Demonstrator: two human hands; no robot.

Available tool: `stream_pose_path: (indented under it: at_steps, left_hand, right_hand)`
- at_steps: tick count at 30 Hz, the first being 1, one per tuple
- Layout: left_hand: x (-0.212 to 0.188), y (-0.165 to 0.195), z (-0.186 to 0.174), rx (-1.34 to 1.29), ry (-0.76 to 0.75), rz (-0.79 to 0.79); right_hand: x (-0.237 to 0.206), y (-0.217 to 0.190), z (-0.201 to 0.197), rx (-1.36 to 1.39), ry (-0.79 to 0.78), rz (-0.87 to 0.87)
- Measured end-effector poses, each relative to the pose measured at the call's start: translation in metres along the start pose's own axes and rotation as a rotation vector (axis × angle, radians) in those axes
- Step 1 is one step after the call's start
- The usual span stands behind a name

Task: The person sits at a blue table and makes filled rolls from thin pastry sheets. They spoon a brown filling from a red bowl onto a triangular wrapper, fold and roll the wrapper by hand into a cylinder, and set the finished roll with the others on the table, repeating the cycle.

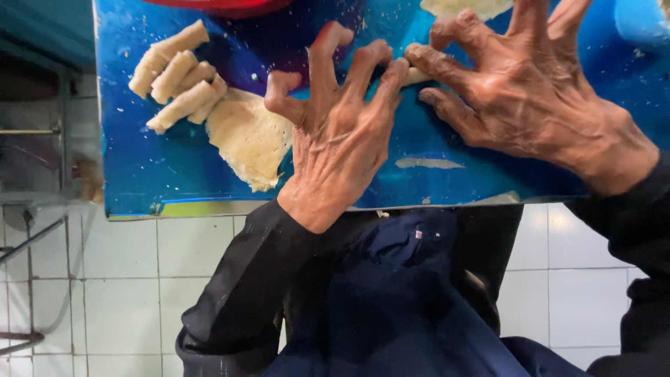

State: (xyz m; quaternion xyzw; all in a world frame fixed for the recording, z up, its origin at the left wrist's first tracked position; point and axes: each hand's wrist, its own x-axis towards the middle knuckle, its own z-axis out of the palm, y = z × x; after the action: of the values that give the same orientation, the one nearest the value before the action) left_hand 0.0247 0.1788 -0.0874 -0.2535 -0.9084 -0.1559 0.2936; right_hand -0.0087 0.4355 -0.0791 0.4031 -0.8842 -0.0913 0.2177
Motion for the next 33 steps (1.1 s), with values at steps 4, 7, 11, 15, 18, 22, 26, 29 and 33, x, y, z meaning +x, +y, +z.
stream_pose_path:
  at_steps: [4, 7, 11, 15, 18, 22, 26, 29, 33]
  left_hand:
    - [0.009, 0.002, -0.01, -0.017, -0.031, -0.006]
    - [0.014, 0.004, -0.022, -0.452, -0.01, -0.096]
    - [0.016, 0.012, -0.032, -0.834, -0.017, -0.222]
    - [0.016, 0.022, -0.029, -1.041, -0.081, -0.299]
    - [0.016, 0.028, -0.019, -1.222, -0.113, -0.458]
    - [0.012, 0.027, -0.009, -1.487, -0.068, -0.543]
    - [0.012, 0.027, -0.011, -1.482, -0.058, -0.546]
    - [0.012, 0.028, -0.02, -1.351, -0.05, -0.503]
    - [-0.003, 0.014, -0.045, -1.014, 0.1, -0.355]
  right_hand:
    - [0.013, 0.006, -0.007, 0.151, 0.09, 0.034]
    - [0.013, 0.007, -0.026, 0.352, 0.127, 0.093]
    - [0.009, 0.005, -0.048, 0.585, 0.207, 0.195]
    - [0.004, 0.005, -0.055, 0.737, 0.228, 0.209]
    - [0.0, 0.005, -0.054, 0.752, 0.211, 0.188]
    - [-0.001, 0.005, -0.05, 0.844, 0.227, 0.188]
    - [0.002, 0.001, -0.048, 0.791, 0.24, 0.17]
    - [0.004, 0.0, -0.05, 0.766, 0.265, 0.196]
    - [0.007, -0.004, -0.049, 0.633, 0.175, 0.252]
